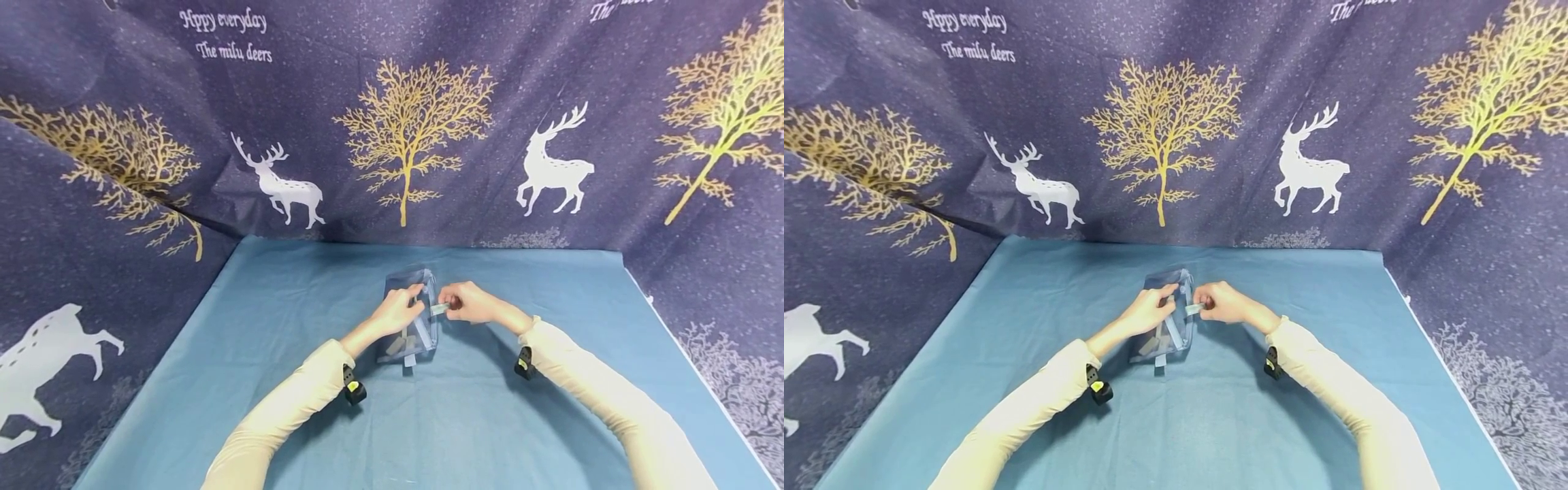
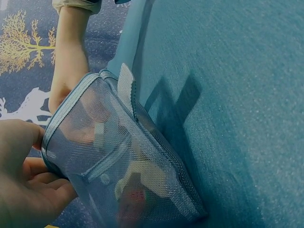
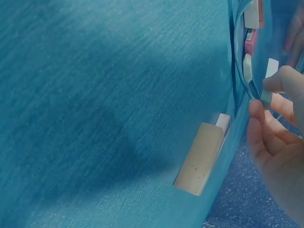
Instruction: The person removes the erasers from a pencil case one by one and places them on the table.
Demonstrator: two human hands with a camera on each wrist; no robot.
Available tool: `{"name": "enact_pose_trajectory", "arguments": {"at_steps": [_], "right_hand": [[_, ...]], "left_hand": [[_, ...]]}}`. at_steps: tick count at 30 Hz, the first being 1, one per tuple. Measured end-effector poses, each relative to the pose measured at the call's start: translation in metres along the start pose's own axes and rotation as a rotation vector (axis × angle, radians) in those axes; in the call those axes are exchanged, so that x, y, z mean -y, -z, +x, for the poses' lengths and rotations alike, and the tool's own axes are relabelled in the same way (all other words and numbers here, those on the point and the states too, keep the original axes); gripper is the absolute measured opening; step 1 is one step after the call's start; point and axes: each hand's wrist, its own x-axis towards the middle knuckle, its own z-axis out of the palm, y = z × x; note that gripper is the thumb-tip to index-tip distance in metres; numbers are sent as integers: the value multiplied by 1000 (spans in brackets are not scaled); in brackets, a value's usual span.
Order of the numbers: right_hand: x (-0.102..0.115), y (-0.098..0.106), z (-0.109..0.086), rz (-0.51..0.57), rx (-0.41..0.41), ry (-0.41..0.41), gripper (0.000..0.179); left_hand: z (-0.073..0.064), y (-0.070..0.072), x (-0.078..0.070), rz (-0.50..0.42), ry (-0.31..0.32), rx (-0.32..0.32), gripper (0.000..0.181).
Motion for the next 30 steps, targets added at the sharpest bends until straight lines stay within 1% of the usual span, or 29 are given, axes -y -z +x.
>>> {"name": "enact_pose_trajectory", "arguments": {"at_steps": [3, 8, 21, 30], "right_hand": [[-1, 0, -1, 1, -2, -1, 15], [-1, 2, -3, 2, 11, -30, 16], [-2, 4, -5, -6, 27, -62, 15], [-6, 3, -7, -30, 19, -87, 14]], "left_hand": [[0, 0, 0, -6, -2, 0, 49], [0, 0, 0, -29, -10, -8, 48], [-1, 0, 1, -18, -6, -11, 48], [0, 0, 3, -33, -6, -8, 48]]}}
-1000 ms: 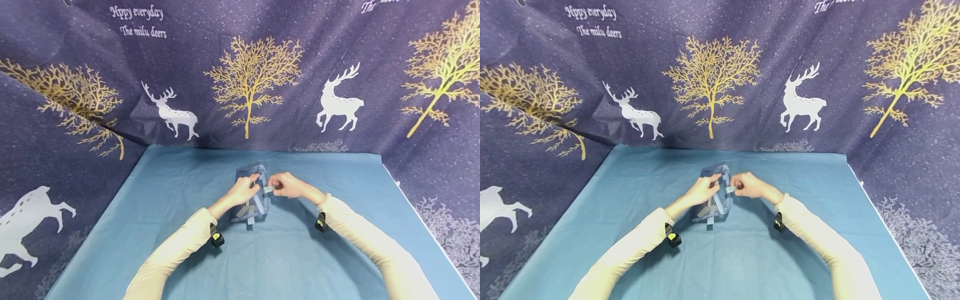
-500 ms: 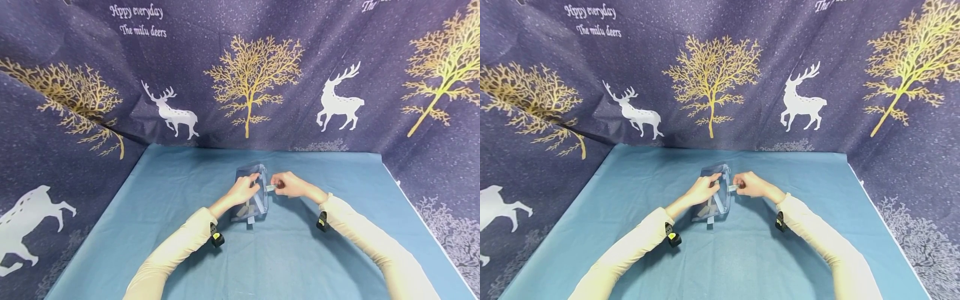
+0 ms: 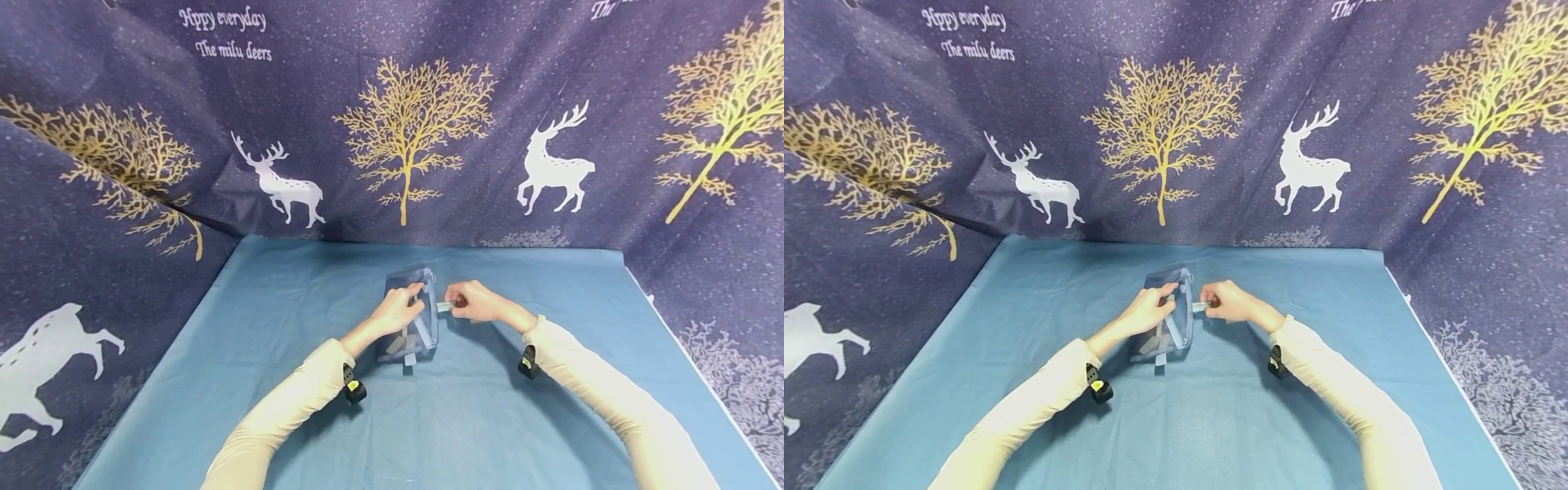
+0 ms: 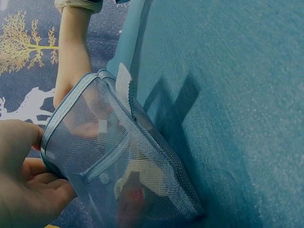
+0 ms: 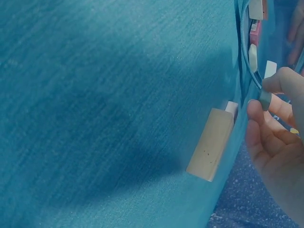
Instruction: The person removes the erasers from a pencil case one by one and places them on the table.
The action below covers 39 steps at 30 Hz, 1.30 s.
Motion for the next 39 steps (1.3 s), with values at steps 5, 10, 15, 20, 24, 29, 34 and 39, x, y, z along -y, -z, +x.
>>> {"name": "enact_pose_trajectory", "arguments": {"at_steps": [5, 10, 15, 20, 24, 29, 34, 39], "right_hand": [[-3, 0, -1, 14, 5, -5, 13], [-5, 1, -2, 15, 5, -13, 12], [-6, 3, -3, 11, -22, -3, 8], [-6, 3, -5, 8, -32, -14, 7], [-7, 4, -6, 10, -24, -28, 9], [-8, 6, -7, 7, -20, -30, 10], [-11, 7, -8, 4, -13, -32, 11], [-14, 7, -9, -4, -18, -38, 11]], "left_hand": [[0, 0, 0, -10, -4, 1, 48], [1, -1, 0, 5, -4, -1, 48], [1, 0, -2, 25, 0, -4, 48], [1, -1, -3, 30, -8, -1, 48], [0, -2, -2, 21, -5, 8, 48], [0, -3, -2, 23, -5, 9, 49], [0, -2, -3, 15, -11, 8, 49], [0, -2, -2, 14, -9, 6, 50]]}}
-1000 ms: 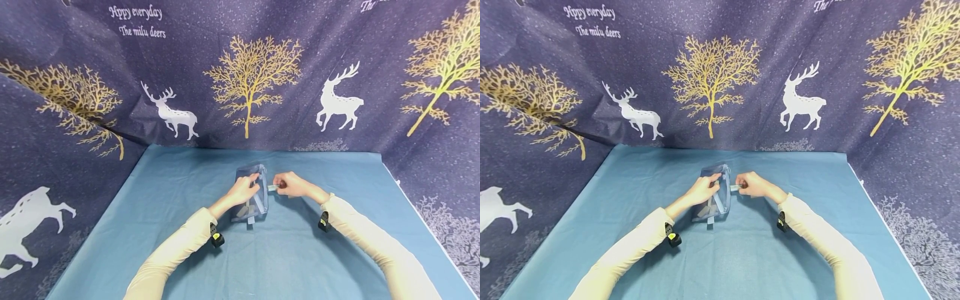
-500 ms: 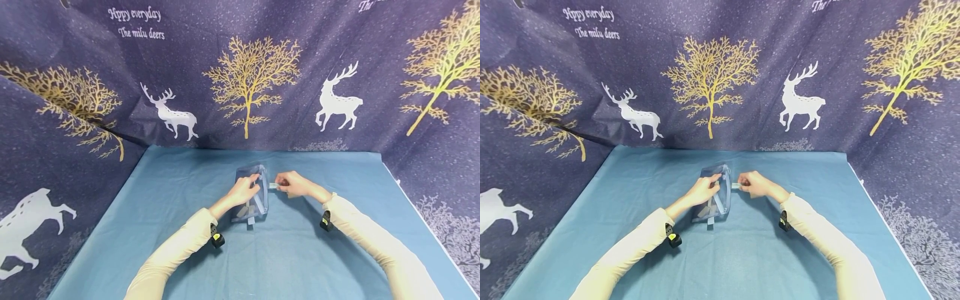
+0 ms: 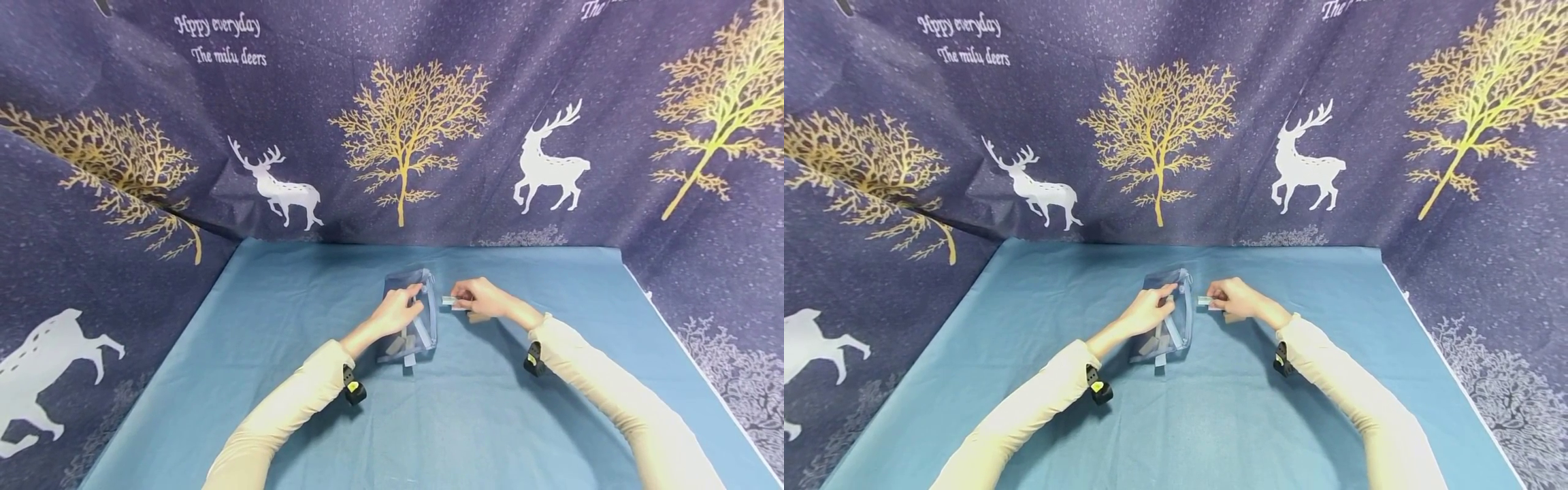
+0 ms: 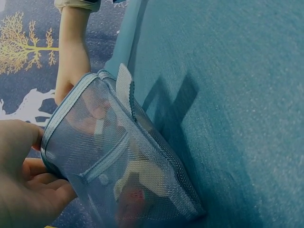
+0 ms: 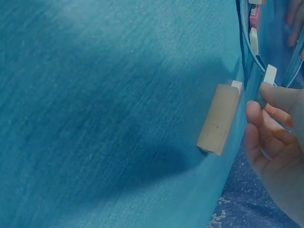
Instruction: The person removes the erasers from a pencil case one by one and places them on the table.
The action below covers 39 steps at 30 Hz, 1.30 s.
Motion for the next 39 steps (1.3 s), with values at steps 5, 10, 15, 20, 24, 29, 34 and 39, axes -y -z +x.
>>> {"name": "enact_pose_trajectory", "arguments": {"at_steps": [5, 10, 15, 20, 24, 29, 34, 39], "right_hand": [[-1, 1, -1, 1, -2, -14, 10], [-1, 3, -2, 22, 3, -26, 11], [-2, 4, -2, 25, 5, -33, 13], [-5, 4, -2, 15, 5, -38, 13], [-8, 4, -3, -12, -10, -36, 12], [-10, 5, -4, -11, -18, -32, 13], [-14, 6, -5, 4, -5, -50, 13], [-14, 8, -6, 6, 2, -56, 14]], "left_hand": [[0, 0, 1, 1, -6, -9, 49], [0, 0, 0, 2, -10, -7, 47], [0, 2, -1, 4, -12, -4, 48], [0, 2, -1, 5, -5, 5, 48], [0, 2, -1, 3, -2, 8, 48], [0, 3, -1, -5, 6, 14, 48], [-1, 4, -4, 8, -7, -5, 47], [1, 3, -1, 19, 3, 6, 49]]}}
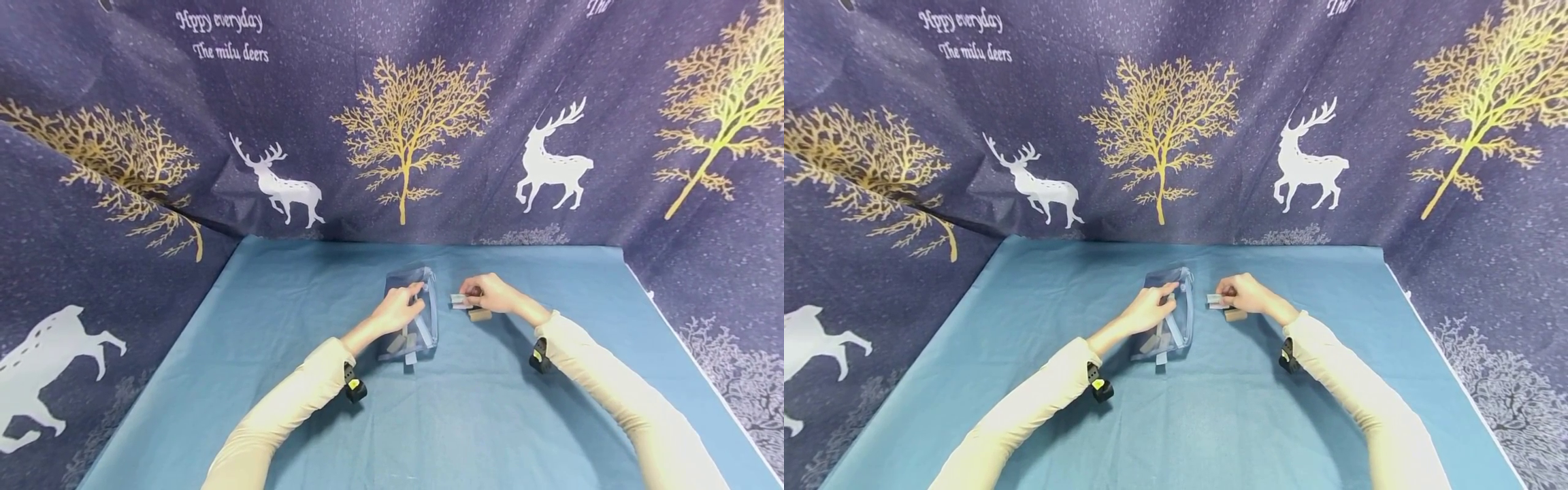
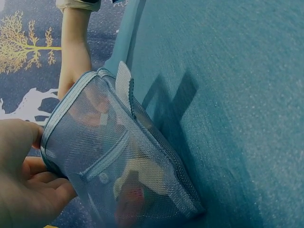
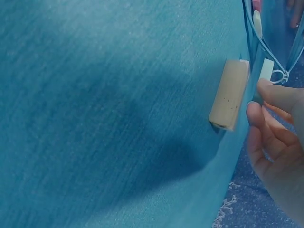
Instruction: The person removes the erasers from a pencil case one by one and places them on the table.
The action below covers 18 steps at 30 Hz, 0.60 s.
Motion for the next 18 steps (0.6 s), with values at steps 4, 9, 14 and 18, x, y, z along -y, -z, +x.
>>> {"name": "enact_pose_trajectory", "arguments": {"at_steps": [4, 9, 14, 18], "right_hand": [[0, 1, -2, 6, -3, -13, 14], [-3, 3, -2, 0, -2, -33, 12], [-6, 2, -3, -7, 1, -30, 13], [-6, 3, -3, -9, -1, -40, 14]], "left_hand": [[-1, 0, -1, -9, -3, 3, 49], [-1, 1, -2, -12, -6, -1, 48], [-1, 1, -1, -5, -3, 3, 48], [0, 0, 0, 7, -6, 1, 49]]}}
